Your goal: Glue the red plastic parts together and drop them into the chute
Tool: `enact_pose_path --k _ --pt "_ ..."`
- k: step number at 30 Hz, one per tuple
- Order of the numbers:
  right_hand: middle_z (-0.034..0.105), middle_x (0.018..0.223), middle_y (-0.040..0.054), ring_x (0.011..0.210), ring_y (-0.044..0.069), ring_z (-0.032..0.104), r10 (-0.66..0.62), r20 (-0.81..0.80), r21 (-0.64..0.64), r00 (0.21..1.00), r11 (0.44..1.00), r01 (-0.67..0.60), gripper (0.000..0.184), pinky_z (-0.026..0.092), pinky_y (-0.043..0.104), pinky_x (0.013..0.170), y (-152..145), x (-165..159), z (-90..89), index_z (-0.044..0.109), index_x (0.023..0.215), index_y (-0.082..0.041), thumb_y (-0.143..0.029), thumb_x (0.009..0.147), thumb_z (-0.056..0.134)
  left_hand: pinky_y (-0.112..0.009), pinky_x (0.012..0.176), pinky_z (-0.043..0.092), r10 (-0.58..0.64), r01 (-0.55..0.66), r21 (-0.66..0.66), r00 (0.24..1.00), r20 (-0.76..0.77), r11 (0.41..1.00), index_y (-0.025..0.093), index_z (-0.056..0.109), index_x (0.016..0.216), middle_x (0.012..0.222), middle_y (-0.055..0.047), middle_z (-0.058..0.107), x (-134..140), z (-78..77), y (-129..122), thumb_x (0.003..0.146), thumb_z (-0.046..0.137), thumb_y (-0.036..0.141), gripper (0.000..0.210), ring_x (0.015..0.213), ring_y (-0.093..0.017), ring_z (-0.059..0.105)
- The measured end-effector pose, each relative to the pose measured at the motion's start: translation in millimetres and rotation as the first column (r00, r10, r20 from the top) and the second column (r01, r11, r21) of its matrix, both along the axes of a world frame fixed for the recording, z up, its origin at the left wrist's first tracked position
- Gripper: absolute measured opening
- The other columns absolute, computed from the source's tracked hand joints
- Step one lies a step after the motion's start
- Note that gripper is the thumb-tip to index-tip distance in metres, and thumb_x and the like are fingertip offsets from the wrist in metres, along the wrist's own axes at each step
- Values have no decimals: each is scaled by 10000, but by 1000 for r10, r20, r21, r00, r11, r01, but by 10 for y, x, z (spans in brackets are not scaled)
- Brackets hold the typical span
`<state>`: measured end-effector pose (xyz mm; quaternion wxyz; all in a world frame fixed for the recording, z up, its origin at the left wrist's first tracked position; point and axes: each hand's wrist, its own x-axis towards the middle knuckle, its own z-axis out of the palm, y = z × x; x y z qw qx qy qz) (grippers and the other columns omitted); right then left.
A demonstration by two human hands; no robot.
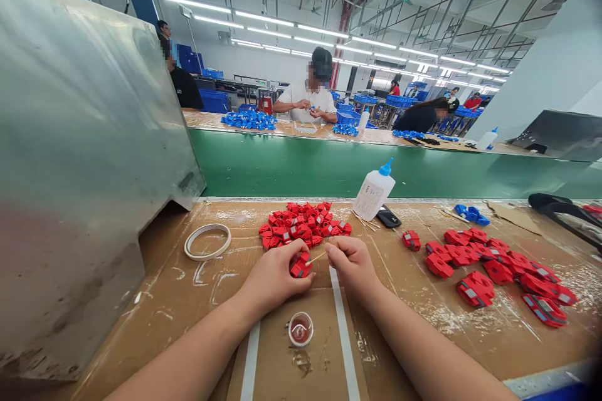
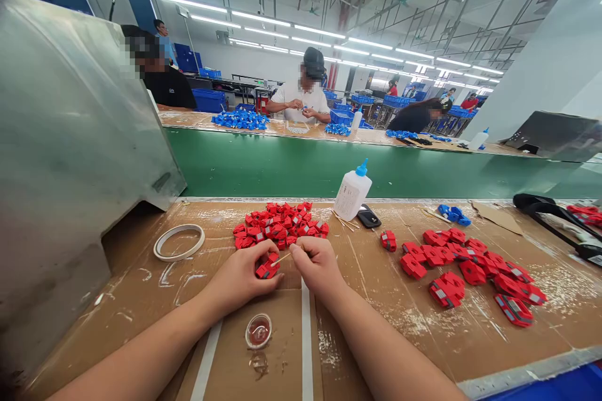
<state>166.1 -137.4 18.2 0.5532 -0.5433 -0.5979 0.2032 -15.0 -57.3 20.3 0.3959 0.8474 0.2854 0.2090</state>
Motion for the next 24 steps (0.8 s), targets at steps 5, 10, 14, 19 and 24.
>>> enact_pose_path --k 5,10,14,19,24 --pt "304 546 -44 519 81 283 -32 144 23 989 999 29 408 219 235 517 12 -28 54 326 556 -185 -325 896 502 -222 600 304 -1 1 14 1000 -13 1000 222 591 923 704 70 566 8 0 12 776 733 273 211 638 -128 479" --pt "281 541 -47 515 78 273 -47 219 46 975 998 37 390 206 236 513 4 -16 37 284 565 -186 -282 875 501 -217 607 306 5 -5 2 1000 -17 1000 218 569 894 722 70 576 8 21 -1 784 721 274 196 649 -125 488" --pt "280 548 -47 525 77 269 -39 265 36 964 999 31 384 204 236 522 6 -11 5 266 579 -185 -273 868 503 -223 604 298 11 -11 7 1000 -28 1000 209 559 868 718 59 574 2 24 -3 790 719 293 197 647 -130 486" --pt "283 550 -46 527 78 270 -39 284 43 958 999 28 388 203 241 525 1 -4 6 268 580 -183 -264 876 505 -230 614 310 10 -9 15 1000 -27 1000 214 568 903 739 58 581 5 2 12 788 724 311 216 656 -132 486" --pt "294 562 -46 535 83 281 -33 275 53 961 998 19 394 212 242 533 -7 -22 28 274 594 -185 -267 899 510 -238 610 299 9 -7 35 999 -49 999 224 551 888 717 77 562 7 -26 16 792 720 314 215 649 -123 471"
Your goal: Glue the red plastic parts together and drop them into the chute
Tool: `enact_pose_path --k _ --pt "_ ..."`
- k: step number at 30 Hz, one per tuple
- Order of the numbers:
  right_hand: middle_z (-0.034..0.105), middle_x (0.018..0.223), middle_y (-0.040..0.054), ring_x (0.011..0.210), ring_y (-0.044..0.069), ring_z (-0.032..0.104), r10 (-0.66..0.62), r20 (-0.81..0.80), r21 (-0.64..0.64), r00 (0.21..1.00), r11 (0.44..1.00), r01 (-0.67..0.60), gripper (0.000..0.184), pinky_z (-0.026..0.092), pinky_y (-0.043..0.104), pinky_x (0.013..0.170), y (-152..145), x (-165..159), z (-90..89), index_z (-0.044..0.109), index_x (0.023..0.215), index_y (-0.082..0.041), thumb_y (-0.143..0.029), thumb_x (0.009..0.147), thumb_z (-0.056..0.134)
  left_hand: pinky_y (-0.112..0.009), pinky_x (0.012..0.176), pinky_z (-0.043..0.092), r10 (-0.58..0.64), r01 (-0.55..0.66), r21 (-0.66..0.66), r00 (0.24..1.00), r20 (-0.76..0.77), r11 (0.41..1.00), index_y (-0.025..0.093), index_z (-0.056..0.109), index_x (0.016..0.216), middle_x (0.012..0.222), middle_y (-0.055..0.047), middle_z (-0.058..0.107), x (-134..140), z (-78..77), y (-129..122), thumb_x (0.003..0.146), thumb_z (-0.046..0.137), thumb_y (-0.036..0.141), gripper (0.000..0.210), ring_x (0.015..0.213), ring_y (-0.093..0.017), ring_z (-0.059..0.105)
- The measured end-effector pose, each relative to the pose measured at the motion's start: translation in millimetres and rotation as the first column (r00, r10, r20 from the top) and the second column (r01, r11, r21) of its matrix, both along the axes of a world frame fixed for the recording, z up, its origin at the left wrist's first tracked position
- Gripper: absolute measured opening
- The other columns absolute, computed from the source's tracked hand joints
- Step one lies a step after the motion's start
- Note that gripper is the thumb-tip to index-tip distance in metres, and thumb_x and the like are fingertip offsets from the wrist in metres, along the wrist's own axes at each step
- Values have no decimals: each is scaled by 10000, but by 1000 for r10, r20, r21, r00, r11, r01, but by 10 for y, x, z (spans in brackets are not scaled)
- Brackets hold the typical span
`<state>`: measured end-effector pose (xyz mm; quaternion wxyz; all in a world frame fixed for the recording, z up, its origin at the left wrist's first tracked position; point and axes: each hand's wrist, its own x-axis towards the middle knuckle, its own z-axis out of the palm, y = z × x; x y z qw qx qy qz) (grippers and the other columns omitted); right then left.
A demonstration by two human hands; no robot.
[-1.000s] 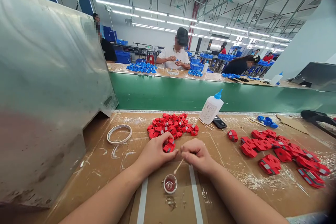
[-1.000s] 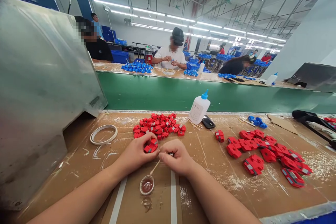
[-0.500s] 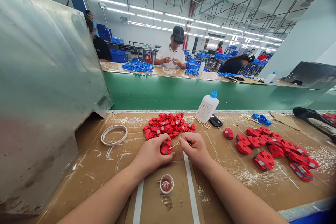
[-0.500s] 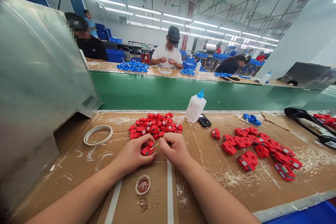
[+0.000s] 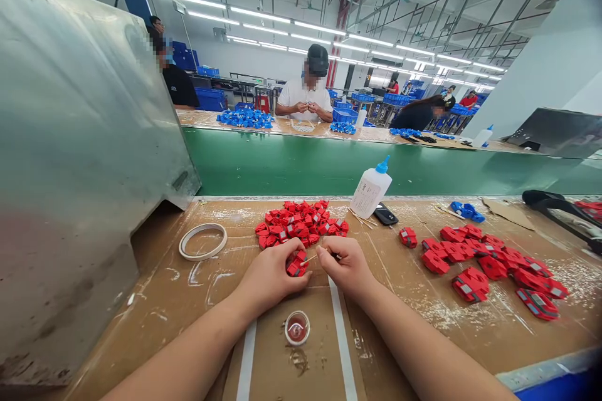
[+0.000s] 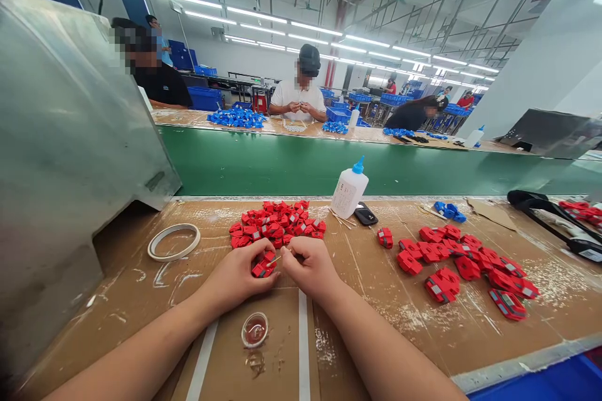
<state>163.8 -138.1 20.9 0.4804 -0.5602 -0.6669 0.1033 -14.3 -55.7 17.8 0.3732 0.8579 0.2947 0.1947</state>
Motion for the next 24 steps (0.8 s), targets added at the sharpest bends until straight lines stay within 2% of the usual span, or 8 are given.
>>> enact_pose_path --k 6,10,14,17,21,24 --pt "361 587 -45 561 89 324 78 74 -4 994 997 -78 349 228 243 560 -1 -24 0 345 610 -177 -227 910 516 -248 631 308 -17 17 17 1000 20 1000 227 555 886 769 75 602 10 -21 5 793 678 275 162 695 -125 524" --pt "343 582 -51 562 87 308 84 119 27 989 996 -88 353 211 249 566 -11 -9 1 307 614 -179 -178 895 521 -248 627 308 -8 8 12 1000 20 1000 224 549 877 756 76 596 13 -12 -1 792 674 271 159 692 -125 519" --pt "363 606 -45 573 87 327 107 135 2 985 994 -108 349 225 244 571 -22 -17 4 324 624 -176 -187 911 523 -243 616 306 -9 9 10 1000 9 1000 221 540 858 739 86 584 -2 -7 -13 773 671 244 158 674 -116 505" --pt "358 605 -46 567 85 320 81 161 32 984 996 -87 340 218 244 565 -21 -32 3 318 625 -176 -168 899 520 -239 621 315 -9 9 6 1000 13 1000 222 543 857 746 91 587 -4 5 -16 768 668 236 154 681 -113 510" --pt "361 596 -48 559 80 324 94 167 47 981 994 -103 345 216 241 561 -23 -43 38 329 620 -173 -167 902 526 -240 621 317 -2 2 3 1000 5 1000 223 554 860 744 92 588 5 30 -18 763 673 237 154 689 -114 520" --pt "354 589 -47 549 82 320 90 106 91 990 991 -100 342 222 242 557 -63 -52 107 337 616 -177 -176 911 511 -236 633 338 6 -6 -23 1000 17 1000 226 574 887 741 88 589 6 27 -10 776 680 257 156 690 -118 523"
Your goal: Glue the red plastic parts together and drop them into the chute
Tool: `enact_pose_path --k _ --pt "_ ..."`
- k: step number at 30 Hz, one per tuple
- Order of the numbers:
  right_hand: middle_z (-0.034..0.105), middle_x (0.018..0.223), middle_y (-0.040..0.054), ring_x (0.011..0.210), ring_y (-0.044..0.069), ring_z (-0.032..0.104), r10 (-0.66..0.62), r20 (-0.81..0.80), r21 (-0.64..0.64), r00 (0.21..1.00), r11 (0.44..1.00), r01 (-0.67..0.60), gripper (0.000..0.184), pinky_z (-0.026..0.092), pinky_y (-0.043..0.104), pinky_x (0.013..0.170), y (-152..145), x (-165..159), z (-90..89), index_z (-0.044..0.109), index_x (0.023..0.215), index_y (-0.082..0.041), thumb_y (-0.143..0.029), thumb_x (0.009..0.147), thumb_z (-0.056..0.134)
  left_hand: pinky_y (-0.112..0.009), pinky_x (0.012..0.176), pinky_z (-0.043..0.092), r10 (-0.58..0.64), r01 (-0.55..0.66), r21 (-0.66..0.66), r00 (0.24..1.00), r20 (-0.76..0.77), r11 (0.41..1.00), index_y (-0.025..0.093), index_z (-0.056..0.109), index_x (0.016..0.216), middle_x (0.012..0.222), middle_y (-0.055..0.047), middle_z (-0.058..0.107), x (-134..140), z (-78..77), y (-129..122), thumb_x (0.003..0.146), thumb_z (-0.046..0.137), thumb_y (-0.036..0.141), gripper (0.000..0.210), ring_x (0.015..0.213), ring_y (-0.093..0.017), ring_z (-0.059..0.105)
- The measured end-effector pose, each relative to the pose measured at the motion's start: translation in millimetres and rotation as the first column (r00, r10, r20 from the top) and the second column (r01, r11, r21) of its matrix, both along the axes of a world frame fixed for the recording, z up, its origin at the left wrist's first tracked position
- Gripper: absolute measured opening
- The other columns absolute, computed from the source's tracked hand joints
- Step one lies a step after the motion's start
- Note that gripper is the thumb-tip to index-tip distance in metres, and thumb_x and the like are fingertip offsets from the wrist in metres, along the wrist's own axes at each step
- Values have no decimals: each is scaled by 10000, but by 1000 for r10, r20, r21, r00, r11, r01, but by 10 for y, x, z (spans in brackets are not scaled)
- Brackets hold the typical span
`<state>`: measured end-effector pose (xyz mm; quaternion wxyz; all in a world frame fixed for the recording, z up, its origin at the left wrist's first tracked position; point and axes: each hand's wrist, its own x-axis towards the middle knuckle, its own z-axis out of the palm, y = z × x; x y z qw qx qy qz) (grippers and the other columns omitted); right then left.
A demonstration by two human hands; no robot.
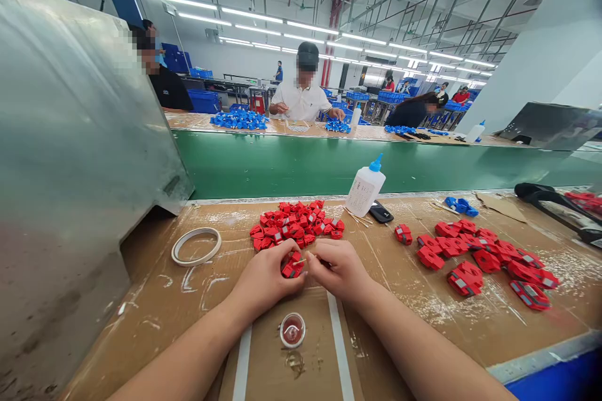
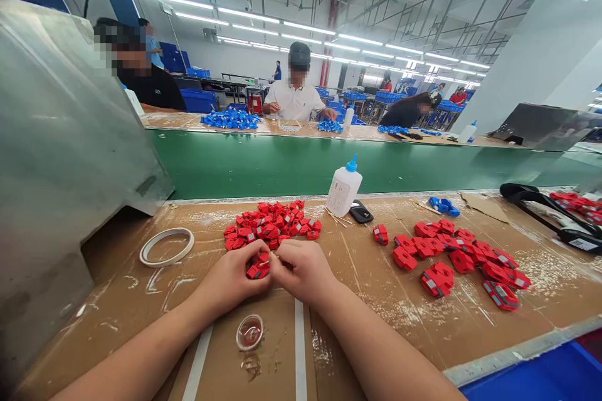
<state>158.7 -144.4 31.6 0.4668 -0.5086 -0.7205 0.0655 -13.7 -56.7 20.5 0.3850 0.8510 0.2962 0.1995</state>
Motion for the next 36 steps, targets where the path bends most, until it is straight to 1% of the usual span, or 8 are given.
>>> enact_pose_path --k 6,9,13,16,19,24,28,36 --pt "318 547 -54 514 91 300 450 64 -202 891 880 -430 381 241 255 536 -136 -97 35 300 582 -192 -244 882 528 -248 788 415 164 -152 -77 968 192 985 247 639 1030 948 56 663 -15 -28 89 837 679 411 257 839 -150 590" --pt "403 572 -44 547 96 355 486 201 -319 850 853 -413 422 248 266 551 -125 -65 29 388 590 -179 -358 926 570 -276 885 422 220 -195 -124 945 240 973 262 660 1086 1064 35 678 -27 -25 134 852 663 488 325 973 -187 615" --pt "568 705 -16 657 121 484 -18 290 -333 957 936 118 432 281 266 611 -40 242 111 551 737 -189 -500 1023 465 -312 988 398 190 -158 -146 953 235 976 304 648 1176 1194 28 661 -40 -30 122 887 634 534 370 1132 -217 590" --pt "640 874 -6 755 151 557 -416 405 -332 814 763 555 241 279 260 632 8 506 127 603 915 -219 -456 947 639 -323 971 397 202 -157 -197 950 237 968 294 585 1199 1168 11 652 -45 -42 83 893 645 544 399 1133 -222 575" --pt "635 997 9 855 180 597 -397 506 -370 766 702 608 212 292 257 652 24 624 60 595 1000 -233 -350 884 728 -304 883 403 206 -154 -217 947 245 964 253 559 1106 1018 10 645 -39 -61 67 869 689 536 391 985 -204 585" --pt "595 981 12 856 175 589 -346 442 -433 828 726 535 154 340 265 679 48 600 -22 585 906 -212 -319 919 694 -265 688 342 139 -61 -288 956 257 956 226 607 1083 852 18 579 -2 -107 112 815 744 539 434 725 -160 489" --pt "607 969 19 812 158 582 -257 -36 -434 966 874 217 213 430 276 714 104 525 -12 607 949 -218 -427 947 648 -257 697 341 74 62 -395 945 320 917 192 621 1113 834 4 567 14 -95 123 781 768 553 511 747 -164 487" --pt "554 733 -24 644 108 521 -59 -753 -358 655 872 -334 422 444 227 617 149 281 -69 602 1153 -211 -562 924 653 -250 677 342 22 102 -404 956 292 909 170 613 1118 830 2 575 12 -21 63 779 756 528 513 711 -150 468"
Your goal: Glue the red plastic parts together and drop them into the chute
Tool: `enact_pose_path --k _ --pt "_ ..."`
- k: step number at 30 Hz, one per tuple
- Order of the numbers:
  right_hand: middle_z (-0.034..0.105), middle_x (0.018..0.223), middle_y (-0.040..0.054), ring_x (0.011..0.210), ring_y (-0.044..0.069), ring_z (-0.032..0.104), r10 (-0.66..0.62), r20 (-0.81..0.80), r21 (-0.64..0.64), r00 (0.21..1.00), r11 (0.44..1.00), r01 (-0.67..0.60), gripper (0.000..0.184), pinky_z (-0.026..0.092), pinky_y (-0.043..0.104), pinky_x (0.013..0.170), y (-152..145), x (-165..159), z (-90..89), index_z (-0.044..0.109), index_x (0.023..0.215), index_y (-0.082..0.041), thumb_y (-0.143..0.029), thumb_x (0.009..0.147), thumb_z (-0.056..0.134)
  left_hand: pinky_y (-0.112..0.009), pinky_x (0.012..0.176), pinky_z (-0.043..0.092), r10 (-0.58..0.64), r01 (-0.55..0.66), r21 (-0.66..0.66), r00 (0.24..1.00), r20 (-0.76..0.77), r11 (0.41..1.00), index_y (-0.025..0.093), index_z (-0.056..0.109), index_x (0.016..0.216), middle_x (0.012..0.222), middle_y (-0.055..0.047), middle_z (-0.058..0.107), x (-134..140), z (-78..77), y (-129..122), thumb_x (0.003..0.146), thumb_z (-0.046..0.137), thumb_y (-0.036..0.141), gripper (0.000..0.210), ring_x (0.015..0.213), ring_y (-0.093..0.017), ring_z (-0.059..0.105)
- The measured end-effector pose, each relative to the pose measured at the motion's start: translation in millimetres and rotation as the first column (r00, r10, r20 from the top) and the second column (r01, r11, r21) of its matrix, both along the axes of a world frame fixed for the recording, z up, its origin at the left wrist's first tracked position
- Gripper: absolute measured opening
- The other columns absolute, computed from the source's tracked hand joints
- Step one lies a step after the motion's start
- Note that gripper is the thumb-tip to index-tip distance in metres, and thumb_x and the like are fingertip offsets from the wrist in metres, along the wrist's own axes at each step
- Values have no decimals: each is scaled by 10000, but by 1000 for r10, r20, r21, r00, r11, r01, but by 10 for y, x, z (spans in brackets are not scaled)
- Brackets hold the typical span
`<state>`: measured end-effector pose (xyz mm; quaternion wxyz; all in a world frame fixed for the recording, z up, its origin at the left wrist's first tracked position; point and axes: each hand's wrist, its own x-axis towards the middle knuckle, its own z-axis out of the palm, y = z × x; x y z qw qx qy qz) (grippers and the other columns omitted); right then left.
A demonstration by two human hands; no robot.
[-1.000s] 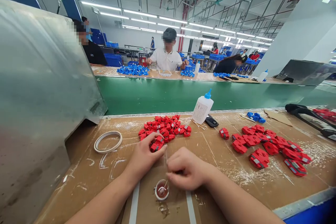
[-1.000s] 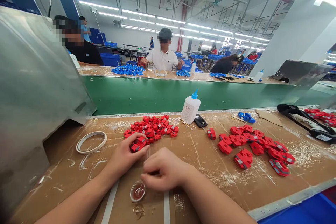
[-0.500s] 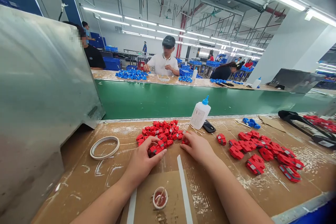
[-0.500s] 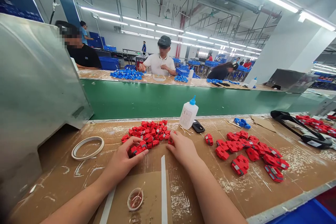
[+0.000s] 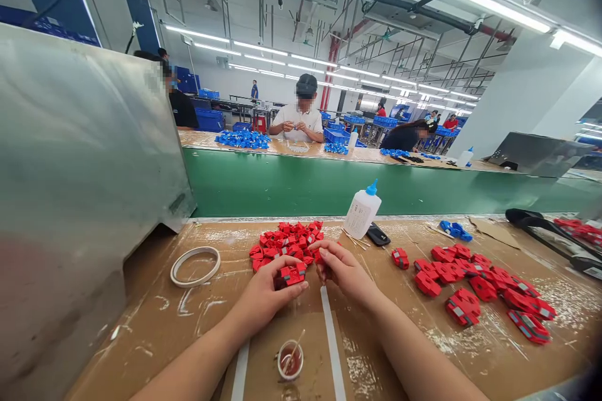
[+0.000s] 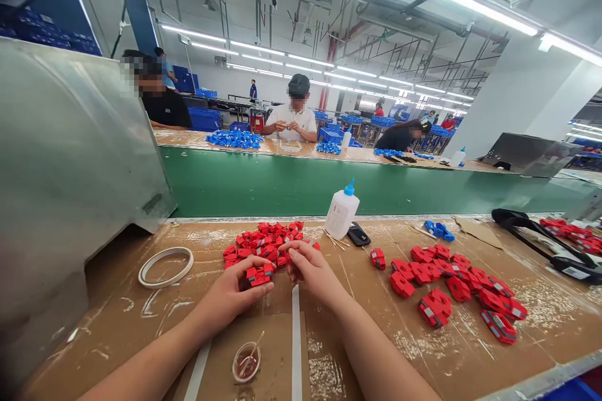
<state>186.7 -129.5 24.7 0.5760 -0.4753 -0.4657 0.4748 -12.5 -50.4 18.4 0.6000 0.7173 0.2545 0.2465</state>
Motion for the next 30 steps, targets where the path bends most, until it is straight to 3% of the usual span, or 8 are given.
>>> enact_pose_path --k 5,10,15,18,22,30 --pt "661 841 16 634 79 557 21 -175 9 984 1000 -19 384 433 180 575 26 -25 -45 625 1047 -183 -481 858 777 -243 661 339 -11 11 -9 1000 -10 1000 155 627 1097 801 0 576 19 -35 19 756 784 524 527 703 -148 467" --pt "718 952 51 743 128 675 -37 -252 54 967 997 53 367 541 229 692 16 -37 2 623 950 -174 -373 772 874 -227 648 344 -52 54 -65 998 24 996 144 625 1038 822 -4 572 25 -52 7 739 822 492 499 709 -134 468" --pt "690 864 8 775 142 684 -89 -311 65 946 991 115 371 568 272 774 -3 -63 27 685 995 -208 -366 737 900 -212 630 328 -133 146 -139 986 99 980 128 602 959 778 8 540 38 -22 -10 714 853 442 471 679 -114 439" --pt "701 904 21 792 121 637 -112 -303 97 946 984 148 398 534 229 768 -4 -94 11 758 1043 -215 -369 711 915 -213 648 327 -196 217 -140 970 146 966 110 610 918 806 -13 554 29 -20 4 729 849 444 452 708 -117 443" --pt "716 865 26 730 119 613 -63 -279 93 958 991 92 336 521 233 717 -22 -147 -6 790 944 -213 -363 679 931 -220 652 306 -253 282 -149 950 185 948 101 617 905 790 -12 517 8 -17 26 728 853 450 458 713 -119 407" --pt "733 987 59 915 184 667 48 -14 161 999 986 -45 209 544 288 847 -86 -206 11 799 934 -208 -290 758 875 -224 642 244 -359 393 -204 915 186 897 101 613 854 765 -2 459 -21 49 25 689 869 475 482 709 -119 339"
